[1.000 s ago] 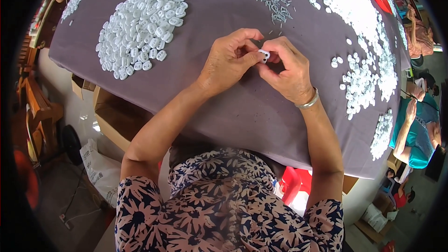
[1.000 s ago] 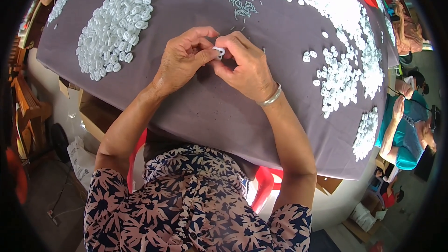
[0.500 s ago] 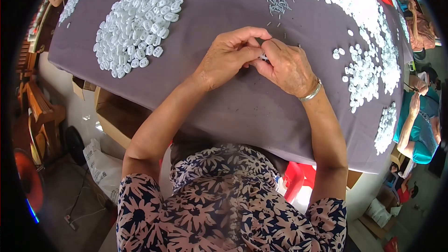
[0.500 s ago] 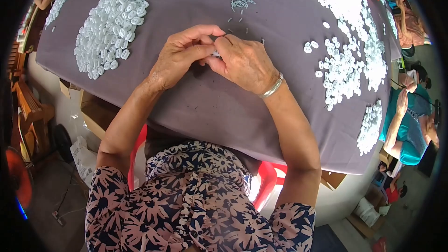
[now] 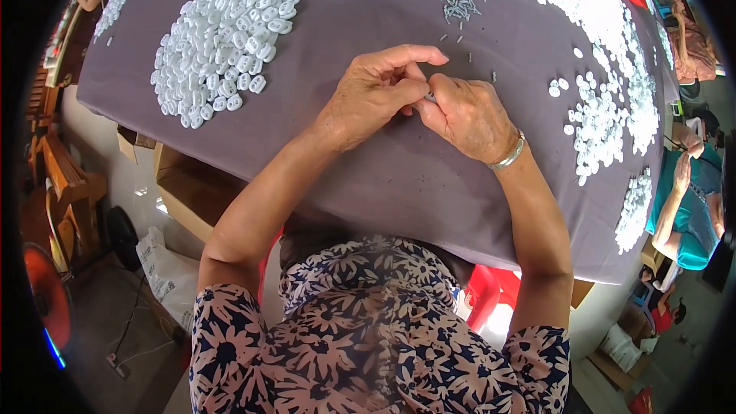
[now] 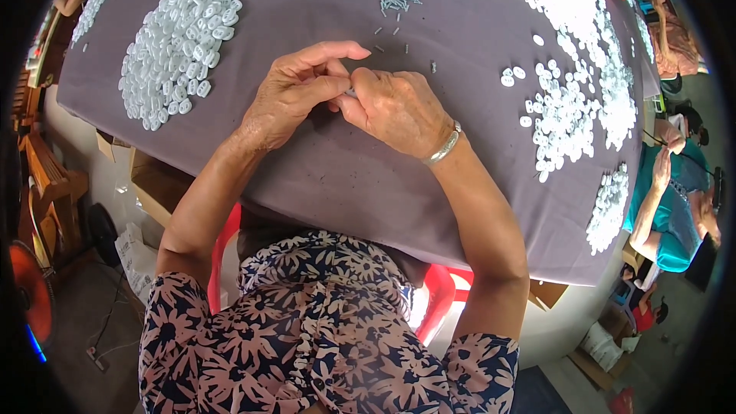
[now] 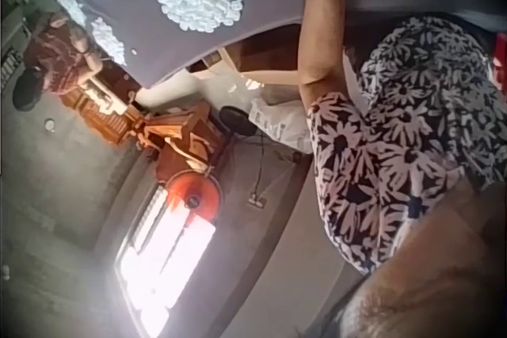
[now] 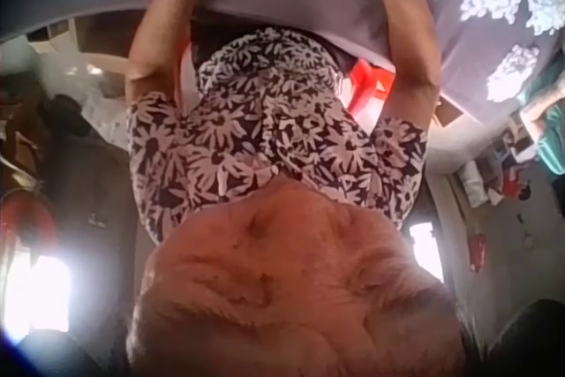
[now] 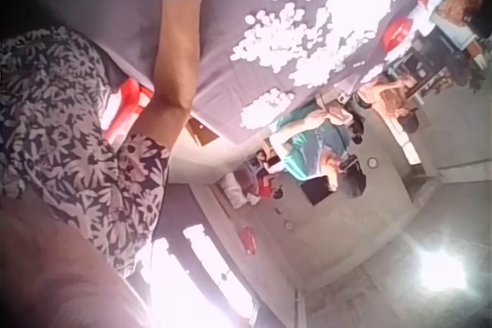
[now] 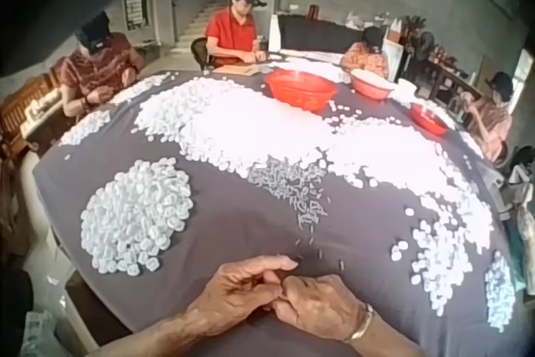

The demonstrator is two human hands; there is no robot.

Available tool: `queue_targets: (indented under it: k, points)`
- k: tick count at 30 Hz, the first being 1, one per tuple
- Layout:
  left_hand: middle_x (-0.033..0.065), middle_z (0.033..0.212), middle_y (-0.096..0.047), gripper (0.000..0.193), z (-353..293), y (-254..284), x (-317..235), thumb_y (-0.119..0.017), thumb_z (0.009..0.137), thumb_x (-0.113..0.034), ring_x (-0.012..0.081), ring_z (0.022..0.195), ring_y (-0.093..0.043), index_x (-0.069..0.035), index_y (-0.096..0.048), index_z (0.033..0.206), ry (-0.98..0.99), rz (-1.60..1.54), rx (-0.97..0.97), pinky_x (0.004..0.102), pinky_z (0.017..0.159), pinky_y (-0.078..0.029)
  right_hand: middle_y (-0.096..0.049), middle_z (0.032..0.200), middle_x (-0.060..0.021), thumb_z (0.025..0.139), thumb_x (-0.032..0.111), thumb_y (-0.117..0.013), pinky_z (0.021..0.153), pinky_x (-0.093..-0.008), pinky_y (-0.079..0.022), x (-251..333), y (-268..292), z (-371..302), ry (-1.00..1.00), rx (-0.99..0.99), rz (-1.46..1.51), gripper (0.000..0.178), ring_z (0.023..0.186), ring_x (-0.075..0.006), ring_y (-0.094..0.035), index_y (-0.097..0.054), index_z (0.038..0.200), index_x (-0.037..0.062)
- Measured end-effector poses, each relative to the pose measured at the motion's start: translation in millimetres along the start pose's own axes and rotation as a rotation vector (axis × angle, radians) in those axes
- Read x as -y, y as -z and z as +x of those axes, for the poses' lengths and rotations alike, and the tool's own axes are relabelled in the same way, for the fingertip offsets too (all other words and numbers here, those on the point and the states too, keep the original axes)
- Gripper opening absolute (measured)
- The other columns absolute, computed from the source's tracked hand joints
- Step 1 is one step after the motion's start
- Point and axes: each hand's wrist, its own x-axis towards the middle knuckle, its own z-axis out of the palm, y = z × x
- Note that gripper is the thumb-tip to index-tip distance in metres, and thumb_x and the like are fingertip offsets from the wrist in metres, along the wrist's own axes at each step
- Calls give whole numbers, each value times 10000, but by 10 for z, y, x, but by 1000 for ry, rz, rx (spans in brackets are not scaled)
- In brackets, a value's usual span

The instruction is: The person assembles small roller components by hand, repeatedly picking up plastic pieces and metal pins from the table and inserting the pins into the plastic parts.

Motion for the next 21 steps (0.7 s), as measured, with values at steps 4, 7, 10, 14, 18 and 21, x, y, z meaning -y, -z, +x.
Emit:
queue_targets:
  k: [4, 7, 10, 14, 18, 21]
  points:
    - [-29, 740, -540, 349, -3, 15, -29, -551, 848, 5, 63, 691, -477, -67, -625, 1181, 13, -9, 0, 224, 636, -400, -554, 586, -118, 824, 122, -639, 499, -390, -476, 6, -22, -16, -21, 29, -1, 220, 556, -293, -597, -472, 715, 29]
    - [-26, 742, -537, 361, 3, 28, -39, -548, 850, 2, 66, 696, -479, -65, -613, 1198, 31, 55, 24, 225, 644, -399, -558, 599, -114, 831, 118, -632, 496, -387, -477, 31, -27, -7, 0, 20, -8, 209, 556, -290, -596, -475, 723, 33]
    - [-21, 746, -540, 388, 19, 17, -67, -544, 851, 6, 69, 688, -484, -68, -591, 1228, 14, 25, 11, 223, 635, -406, -567, 618, -111, 838, 120, -629, 493, -386, -476, 24, -5, 22, 17, -23, 23, 206, 554, -288, -594, -478, 723, 38]
    - [-15, 754, -559, 336, 8, 9, -100, -562, 860, -4, 65, 670, -503, -59, -584, 1191, 4, 86, -54, 212, 616, -432, -571, 630, -108, 829, 151, -660, 490, -381, -472, 29, 5, 51, -21, -47, 19, 228, 550, -287, -591, -484, 739, 38]
    - [8, 767, -603, 197, -74, 229, -238, -586, 861, -28, 60, 687, -541, -22, -612, 1056, -46, 305, -219, 220, 620, -455, -513, 591, -78, 807, 153, -709, 470, -308, -422, 44, -16, 56, -114, -154, 188, 277, 493, -186, -504, -477, 718, 30]
    - [50, 767, -632, 141, -180, 528, -398, -598, 855, -41, 100, 680, -569, -10, -633, 989, -107, 773, -318, 253, 630, -463, -446, 557, -9, 843, 105, -675, 465, -244, -354, 4, 0, 15, -233, -255, 373, 277, 505, -79, -386, -467, 680, 21]
